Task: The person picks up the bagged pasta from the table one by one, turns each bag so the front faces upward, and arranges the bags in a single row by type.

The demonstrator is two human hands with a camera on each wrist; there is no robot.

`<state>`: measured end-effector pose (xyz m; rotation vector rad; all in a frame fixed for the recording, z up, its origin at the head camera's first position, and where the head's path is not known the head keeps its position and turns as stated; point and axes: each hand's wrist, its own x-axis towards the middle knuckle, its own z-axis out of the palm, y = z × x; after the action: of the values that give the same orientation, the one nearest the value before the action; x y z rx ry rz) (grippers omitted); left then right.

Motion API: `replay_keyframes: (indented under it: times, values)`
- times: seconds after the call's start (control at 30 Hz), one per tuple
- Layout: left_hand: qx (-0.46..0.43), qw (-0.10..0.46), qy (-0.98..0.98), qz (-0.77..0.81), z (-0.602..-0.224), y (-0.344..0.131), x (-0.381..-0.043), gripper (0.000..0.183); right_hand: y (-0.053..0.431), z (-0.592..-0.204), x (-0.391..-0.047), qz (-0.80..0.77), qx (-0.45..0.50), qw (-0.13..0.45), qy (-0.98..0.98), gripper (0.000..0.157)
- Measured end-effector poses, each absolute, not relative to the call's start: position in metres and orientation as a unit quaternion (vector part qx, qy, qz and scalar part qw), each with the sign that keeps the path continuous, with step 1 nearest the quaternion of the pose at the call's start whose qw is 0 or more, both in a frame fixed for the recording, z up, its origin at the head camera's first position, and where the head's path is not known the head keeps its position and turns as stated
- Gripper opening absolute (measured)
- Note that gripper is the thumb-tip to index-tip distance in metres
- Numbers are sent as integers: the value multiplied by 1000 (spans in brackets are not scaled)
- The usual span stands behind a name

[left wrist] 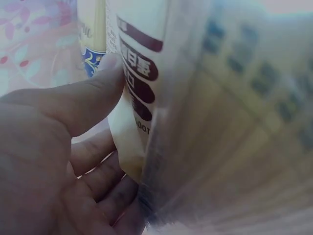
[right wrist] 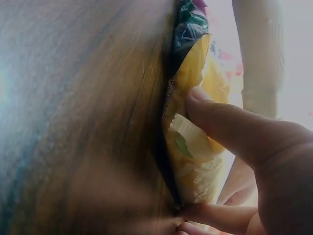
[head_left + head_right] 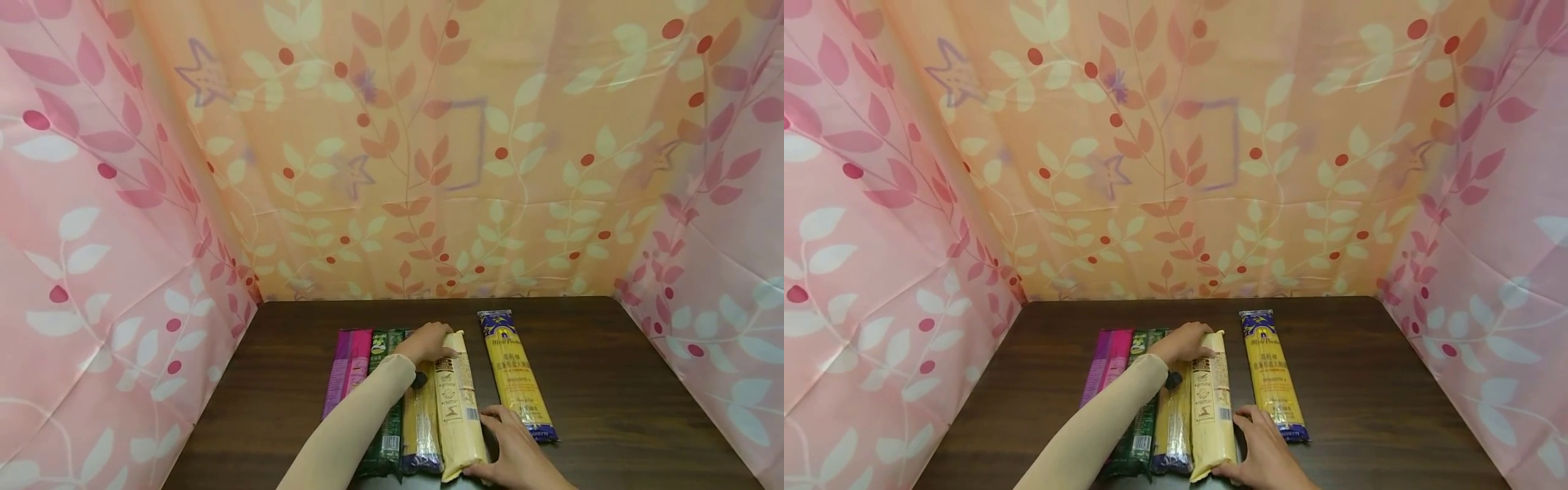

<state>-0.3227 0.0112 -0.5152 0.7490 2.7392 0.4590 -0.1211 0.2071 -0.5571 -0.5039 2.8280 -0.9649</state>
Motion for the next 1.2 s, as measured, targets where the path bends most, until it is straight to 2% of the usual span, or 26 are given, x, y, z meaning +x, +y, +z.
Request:
replay_keyframes:
  times: [0.33,0.63,0.93,1.2]
  values:
    - [254,145,936,194,-515,8,-322,56,208,-554,-119,-336,-166,41,926,93]
    - [247,137,922,263,-516,6,-324,51,210,-545,-116,-401,-117,99,903,94]
    - [215,118,901,357,-506,3,-321,56,212,-537,-115,-504,-118,135,845,105]
    - [189,94,889,408,-498,1,-313,54,212,-539,-112,-568,-156,142,795,103]
